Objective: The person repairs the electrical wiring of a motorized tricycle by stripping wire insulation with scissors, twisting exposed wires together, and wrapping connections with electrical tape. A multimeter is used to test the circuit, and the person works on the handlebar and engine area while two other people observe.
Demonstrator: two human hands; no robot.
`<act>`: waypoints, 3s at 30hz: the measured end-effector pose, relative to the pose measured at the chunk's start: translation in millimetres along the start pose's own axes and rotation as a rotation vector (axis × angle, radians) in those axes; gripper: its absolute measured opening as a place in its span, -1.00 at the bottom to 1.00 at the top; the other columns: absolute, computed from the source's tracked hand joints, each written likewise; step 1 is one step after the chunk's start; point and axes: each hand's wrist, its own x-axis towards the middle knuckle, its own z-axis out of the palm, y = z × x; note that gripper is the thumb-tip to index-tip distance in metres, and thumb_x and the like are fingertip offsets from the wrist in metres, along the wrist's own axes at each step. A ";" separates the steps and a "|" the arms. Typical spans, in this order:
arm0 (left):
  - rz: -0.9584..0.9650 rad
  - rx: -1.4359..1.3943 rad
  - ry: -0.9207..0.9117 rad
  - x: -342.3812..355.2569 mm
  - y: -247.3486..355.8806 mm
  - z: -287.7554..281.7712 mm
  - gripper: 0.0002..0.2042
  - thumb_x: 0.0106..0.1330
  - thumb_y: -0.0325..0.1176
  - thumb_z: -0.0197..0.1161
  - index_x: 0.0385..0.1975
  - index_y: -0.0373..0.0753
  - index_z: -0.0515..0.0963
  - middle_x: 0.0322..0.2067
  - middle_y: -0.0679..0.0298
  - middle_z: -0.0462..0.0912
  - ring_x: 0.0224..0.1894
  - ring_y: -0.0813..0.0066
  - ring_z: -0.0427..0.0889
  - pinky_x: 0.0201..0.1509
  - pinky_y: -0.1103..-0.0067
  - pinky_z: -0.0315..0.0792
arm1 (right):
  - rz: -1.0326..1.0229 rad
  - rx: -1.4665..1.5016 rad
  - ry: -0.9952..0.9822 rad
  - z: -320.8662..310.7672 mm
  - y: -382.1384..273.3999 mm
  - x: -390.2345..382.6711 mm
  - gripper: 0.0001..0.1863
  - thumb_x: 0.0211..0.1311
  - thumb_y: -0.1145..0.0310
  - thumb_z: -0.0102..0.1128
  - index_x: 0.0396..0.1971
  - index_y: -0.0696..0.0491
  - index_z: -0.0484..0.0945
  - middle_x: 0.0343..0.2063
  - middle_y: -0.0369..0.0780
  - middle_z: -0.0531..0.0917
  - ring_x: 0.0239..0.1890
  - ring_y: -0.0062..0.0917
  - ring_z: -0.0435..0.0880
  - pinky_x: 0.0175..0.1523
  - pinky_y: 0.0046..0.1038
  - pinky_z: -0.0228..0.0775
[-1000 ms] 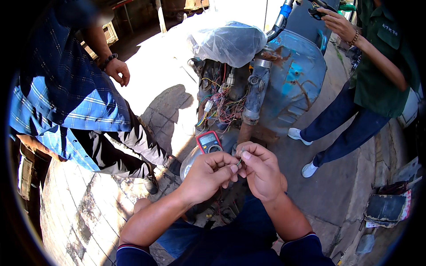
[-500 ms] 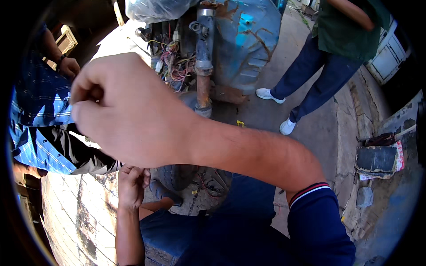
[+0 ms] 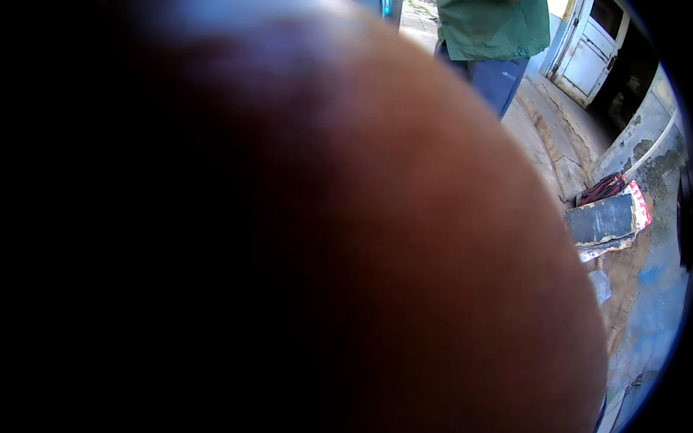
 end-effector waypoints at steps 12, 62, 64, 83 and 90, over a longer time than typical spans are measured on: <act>-0.040 -0.066 0.021 6.7 -28.7 -2.3 -0.77 0.54 -0.31 0.15 0.08 -0.22 0.53 -0.38 0.41 0.53 -0.45 0.59 0.45 -0.45 0.63 0.27 | 0.447 0.611 -0.411 128.8 154.3 -140.5 -0.71 0.39 0.22 0.24 -0.35 0.17 0.68 -0.47 -0.29 0.70 -0.50 -0.68 0.60 -0.34 -0.51 0.44; -0.292 1.203 0.624 -31.0 -17.6 -99.6 -0.86 0.36 -0.35 0.09 -0.25 -0.26 0.54 -0.48 0.19 0.58 -0.57 0.31 0.52 -0.61 0.34 0.29 | 2.037 -0.131 0.116 324.2 404.5 -734.4 -0.63 0.15 0.40 0.38 -0.07 0.25 0.60 -0.04 0.13 0.66 0.04 0.07 0.66 0.18 -0.10 0.53; -0.322 1.257 0.613 -45.2 -20.5 -97.2 -0.84 0.37 -0.34 0.09 -0.25 -0.27 0.54 -0.48 0.16 0.59 -0.57 0.29 0.52 -0.62 0.33 0.30 | 2.038 -0.129 0.081 333.7 421.4 -731.1 -0.57 0.16 0.42 0.38 0.01 0.24 0.53 0.07 0.12 0.60 0.11 0.04 0.63 0.23 -0.10 0.51; -0.206 1.303 0.702 -85.0 -37.8 -105.6 -0.66 0.22 -0.31 0.36 -0.14 -0.41 0.48 -0.29 -0.03 0.63 -0.56 0.15 0.58 -0.72 0.30 0.34 | 2.138 0.456 0.316 322.8 441.1 -692.2 -0.87 0.00 0.54 0.36 -0.41 0.22 0.64 -0.47 -0.06 0.70 -0.43 -0.19 0.71 -0.33 -0.20 0.58; 0.212 0.965 0.657 -48.0 -30.9 -58.8 -0.61 0.24 -0.61 0.09 0.11 -0.39 0.42 -0.31 0.09 0.59 -0.42 0.43 0.54 -0.40 0.48 0.47 | 1.739 1.112 0.747 248.7 400.9 -645.8 -0.87 0.13 0.57 0.25 -0.30 0.19 0.61 -0.58 -0.23 0.61 -0.67 -0.53 0.54 -0.64 -0.54 0.28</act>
